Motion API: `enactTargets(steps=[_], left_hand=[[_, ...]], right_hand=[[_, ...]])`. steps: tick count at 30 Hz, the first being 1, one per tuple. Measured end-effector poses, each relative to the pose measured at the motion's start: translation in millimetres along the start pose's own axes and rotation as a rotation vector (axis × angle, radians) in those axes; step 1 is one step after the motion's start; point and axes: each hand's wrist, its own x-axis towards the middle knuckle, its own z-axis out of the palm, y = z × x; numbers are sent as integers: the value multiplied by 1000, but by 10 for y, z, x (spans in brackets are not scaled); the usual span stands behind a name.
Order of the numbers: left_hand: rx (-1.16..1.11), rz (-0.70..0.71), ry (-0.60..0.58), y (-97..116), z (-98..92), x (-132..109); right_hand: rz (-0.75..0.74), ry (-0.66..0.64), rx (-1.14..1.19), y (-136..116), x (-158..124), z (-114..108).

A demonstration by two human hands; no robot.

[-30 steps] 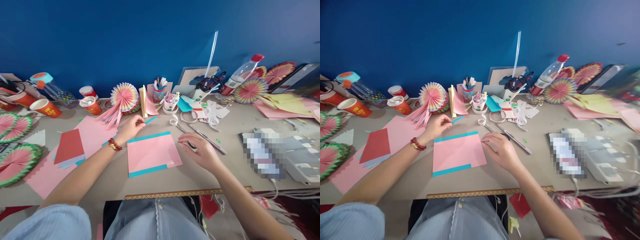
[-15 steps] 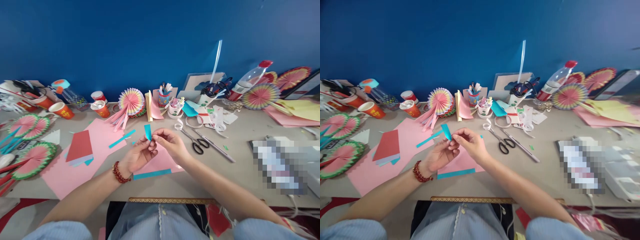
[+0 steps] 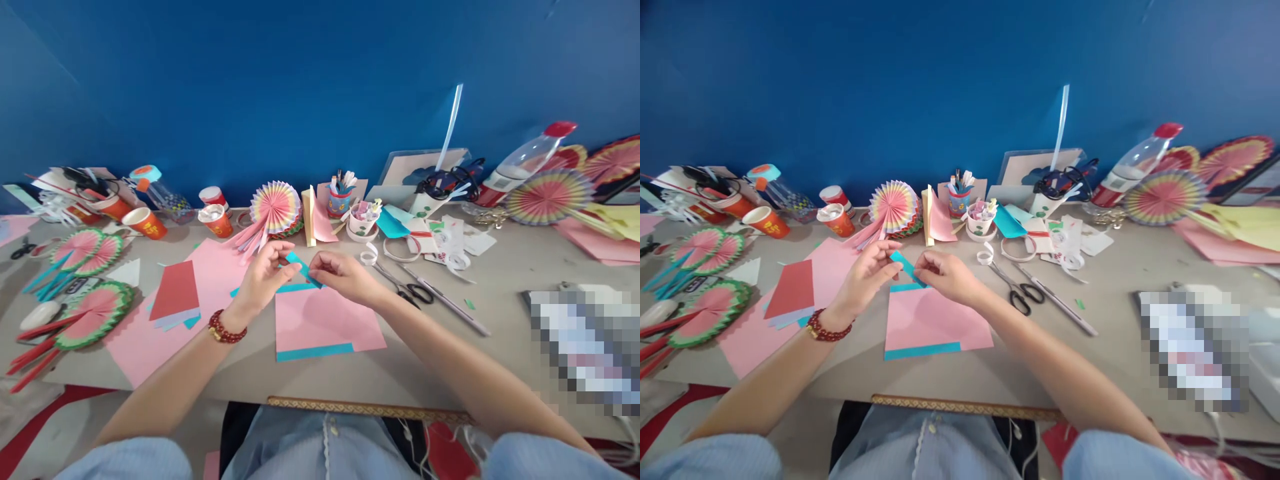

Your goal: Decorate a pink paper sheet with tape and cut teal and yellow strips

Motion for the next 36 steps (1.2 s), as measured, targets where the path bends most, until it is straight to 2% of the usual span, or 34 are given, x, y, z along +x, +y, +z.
enactTargets(steps=[3, 7, 11, 15, 18, 22, 25, 30, 36], left_hand=[[118, -3, -9, -11, 138, 11], [84, 12, -33, -35, 388, -88], [94, -15, -167, -50, 594, -302], [150, -47, -276, -119, 709, -506], [326, 76, -334, -178, 708, -607], [675, 428, -519, -243, 659, -712], [823, 549, -598, -309, 663, -795], [952, 602, -644, -429, 719, -878], [968, 616, -674, -461, 721, -856]], right_hand=[[28, -23, 72, 48, -183, -82], [85, 81, 100, 88, -474, -219], [185, 160, 113, 96, -824, -321], [280, 185, 135, 143, -1161, -343], [326, 187, 86, 214, -1375, -359], [421, 112, 28, 313, -1591, -412], [468, 76, 1, 386, -1675, -442], [478, 78, -62, 465, -1664, -416], [483, 84, -96, 487, -1594, -360]])
